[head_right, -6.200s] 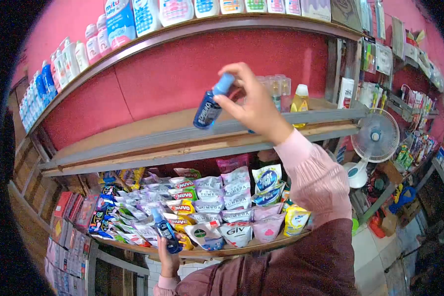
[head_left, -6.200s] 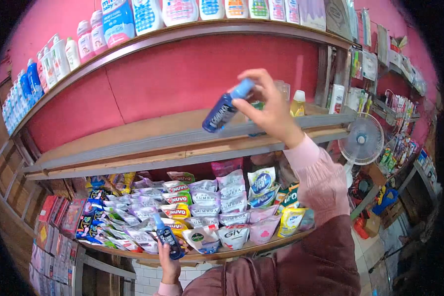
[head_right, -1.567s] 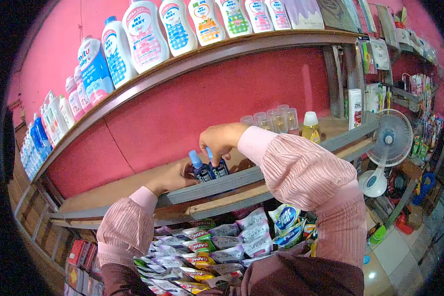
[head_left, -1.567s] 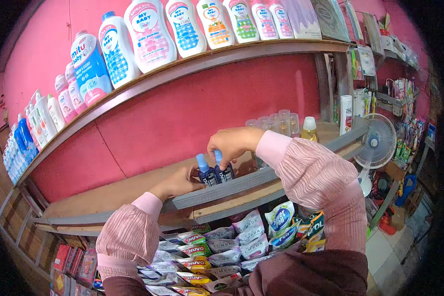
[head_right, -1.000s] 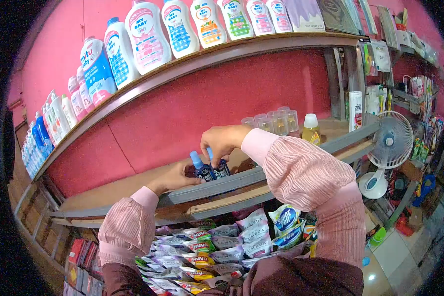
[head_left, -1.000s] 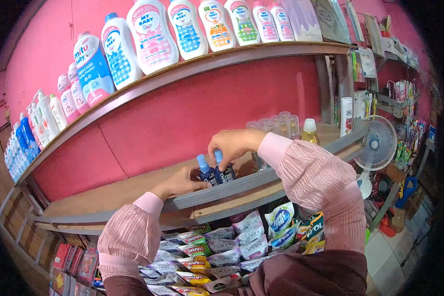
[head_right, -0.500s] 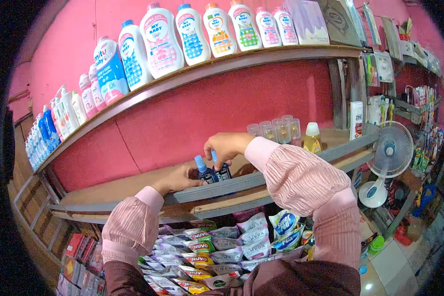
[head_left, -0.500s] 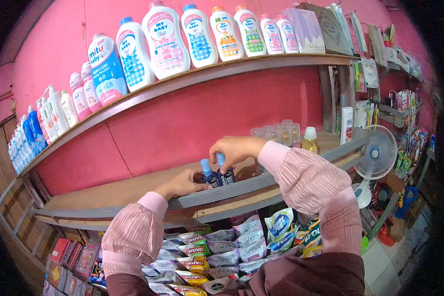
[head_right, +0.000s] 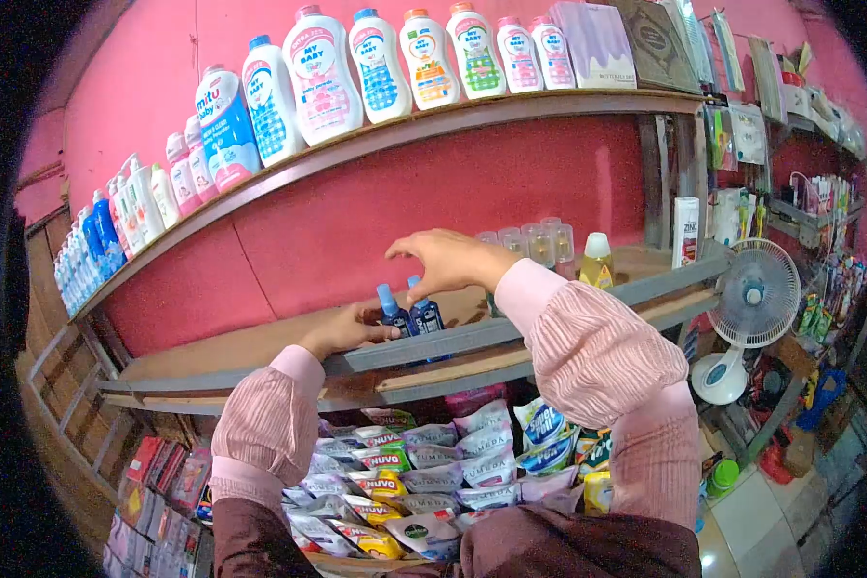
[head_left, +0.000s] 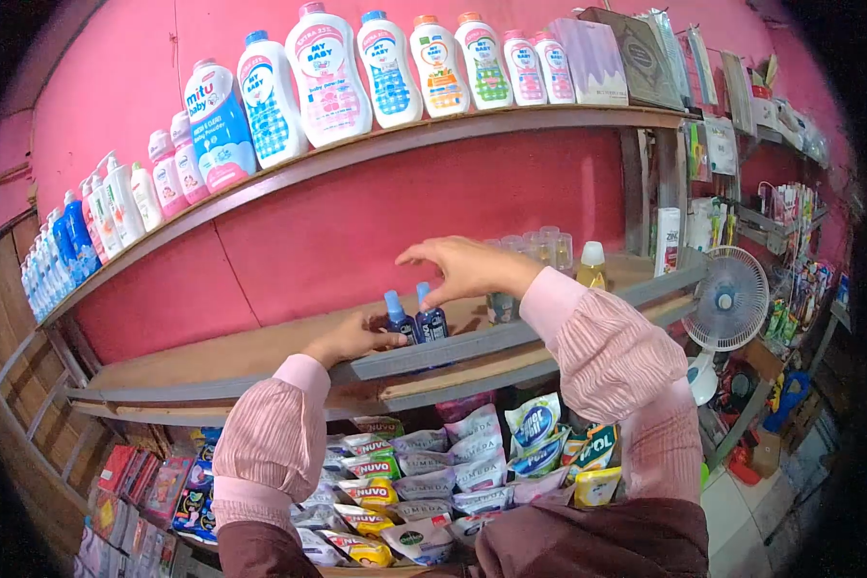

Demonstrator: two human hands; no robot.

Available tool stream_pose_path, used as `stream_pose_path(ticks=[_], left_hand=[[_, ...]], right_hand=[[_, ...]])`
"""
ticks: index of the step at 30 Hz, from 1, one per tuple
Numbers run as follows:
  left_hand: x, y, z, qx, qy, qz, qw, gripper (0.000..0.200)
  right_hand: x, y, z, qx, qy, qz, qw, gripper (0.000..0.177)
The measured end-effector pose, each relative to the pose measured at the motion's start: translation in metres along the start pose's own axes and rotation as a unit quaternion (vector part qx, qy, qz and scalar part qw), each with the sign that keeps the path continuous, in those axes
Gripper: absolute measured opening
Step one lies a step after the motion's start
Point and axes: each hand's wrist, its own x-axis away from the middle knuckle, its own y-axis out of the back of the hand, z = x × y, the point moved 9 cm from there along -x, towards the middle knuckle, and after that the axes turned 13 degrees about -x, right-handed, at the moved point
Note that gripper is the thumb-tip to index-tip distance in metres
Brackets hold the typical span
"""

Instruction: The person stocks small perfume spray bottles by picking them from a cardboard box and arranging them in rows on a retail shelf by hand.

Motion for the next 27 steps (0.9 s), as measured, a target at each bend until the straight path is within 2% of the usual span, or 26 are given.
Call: stream_pose_path(ticks=[2, 3, 7, 10, 12, 15, 18, 21, 24, 27], left_hand=[[0.002, 0.002, 0.006, 0.012, 0.016, -0.008, 1.000, 0.035], [0.003, 0.002, 0.003, 0.012, -0.006, 0.002, 1.000, 0.038], [0.010, 0.003, -0.009, 0.019, -0.032, -0.022, 0.999, 0.042], [0.011, 0.005, -0.008, -0.018, -0.003, -0.026, 1.000, 0.043], [0.008, 0.005, -0.007, -0.014, -0.024, -0.021, 0.999, 0.046], [0.011, 0.004, -0.012, -0.012, -0.033, -0.014, 0.999, 0.045], [0.011, 0.003, -0.015, -0.005, -0.043, -0.011, 0.999, 0.043], [0.014, 0.003, -0.021, -0.009, -0.043, -0.025, 0.999, 0.047], [0.014, 0.001, -0.020, -0.032, -0.026, -0.012, 0.999, 0.048], [-0.003, 0.003, 0.004, -0.035, -0.043, -0.018, 0.998, 0.047]], right_hand=[[0.012, 0.008, 0.007, -0.006, -0.009, -0.014, 1.000, 0.070], [0.017, 0.011, 0.011, 0.010, -0.004, -0.016, 1.000, 0.069], [0.036, 0.013, 0.008, 0.006, -0.062, 0.012, 0.998, 0.068], [0.039, 0.011, 0.011, 0.018, -0.090, 0.019, 0.996, 0.069], [0.035, 0.005, 0.010, 0.027, -0.105, 0.021, 0.994, 0.071], [0.026, -0.002, 0.014, 0.070, -0.075, 0.012, 0.995, 0.074], [0.025, 0.003, 0.026, 0.046, -0.058, 0.004, 0.997, 0.076], [0.032, 0.018, 0.038, 0.038, -0.021, -0.044, 0.998, 0.074], [0.050, 0.032, 0.054, 0.007, -0.033, -0.066, 0.997, 0.070], [0.081, 0.043, 0.077, -0.010, 0.001, -0.109, 0.994, 0.066]])
